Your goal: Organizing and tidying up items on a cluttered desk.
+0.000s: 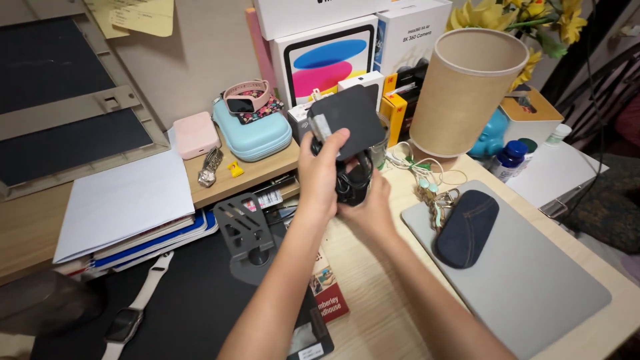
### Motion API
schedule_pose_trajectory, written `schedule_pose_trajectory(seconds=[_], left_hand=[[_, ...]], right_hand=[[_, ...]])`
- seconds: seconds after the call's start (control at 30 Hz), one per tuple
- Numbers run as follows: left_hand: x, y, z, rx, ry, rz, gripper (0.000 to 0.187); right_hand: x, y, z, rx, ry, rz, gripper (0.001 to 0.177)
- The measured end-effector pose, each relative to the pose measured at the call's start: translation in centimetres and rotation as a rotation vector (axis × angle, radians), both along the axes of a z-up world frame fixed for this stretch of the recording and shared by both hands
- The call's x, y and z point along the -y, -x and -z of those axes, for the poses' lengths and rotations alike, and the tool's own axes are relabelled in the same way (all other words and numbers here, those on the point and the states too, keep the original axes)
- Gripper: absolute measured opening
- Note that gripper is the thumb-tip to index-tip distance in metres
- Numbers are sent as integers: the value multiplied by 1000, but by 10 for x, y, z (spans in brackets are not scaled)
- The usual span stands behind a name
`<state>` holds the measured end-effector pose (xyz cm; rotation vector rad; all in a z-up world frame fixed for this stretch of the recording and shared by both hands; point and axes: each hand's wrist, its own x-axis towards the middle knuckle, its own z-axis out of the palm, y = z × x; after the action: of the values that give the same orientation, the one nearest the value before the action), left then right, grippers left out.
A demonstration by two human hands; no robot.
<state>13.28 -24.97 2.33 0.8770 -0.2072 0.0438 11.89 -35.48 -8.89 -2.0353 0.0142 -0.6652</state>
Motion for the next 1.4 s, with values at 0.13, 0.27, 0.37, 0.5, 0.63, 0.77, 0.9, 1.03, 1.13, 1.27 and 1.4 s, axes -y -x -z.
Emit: schedule_pose_trajectory(seconds=[0.13, 0.27, 0.37, 0.5, 0.63, 0.77, 0.9, 1.03, 1.13, 1.27, 1.4], left_hand=[[-11, -3, -11, 1, -34, -56, 39], [-24, -14, -9, 13, -83, -105, 38], [-27, -20, -7, 24, -83, -116, 37], [-30, -20, -11, 25, -86, -119, 37], [-32, -23, -8, 24, -86, -116, 37], [-32, -24, -3, 4, -90, -123, 38], [-34, -26, -1, -26, -102, -125, 39], [-39, -23, -4, -23, -109, -123, 40], [-42, -22, -9, -18, -122, -130, 42], [-45, -23, -6, -27, -125, -145, 45], [-47, -23, -4, -36, -148, -128, 47]], right_hand=[[-19, -14, 6, -24, -22, 9, 117], [-22, -44, 27, 21, 4, 0, 108], [-21, -59, 29, 50, 13, -11, 107], [-24, -71, 29, 33, -15, -17, 108], [-23, -71, 30, 29, -13, -21, 109], [-15, -45, -10, -70, 122, 15, 107], [24, -54, -23, -142, 342, 192, 67], [74, -87, -16, 102, 344, 235, 46], [89, -107, -7, 125, 301, 128, 40], [71, -109, -7, 72, 267, 140, 30], [54, -101, -19, 52, 297, 221, 30]])
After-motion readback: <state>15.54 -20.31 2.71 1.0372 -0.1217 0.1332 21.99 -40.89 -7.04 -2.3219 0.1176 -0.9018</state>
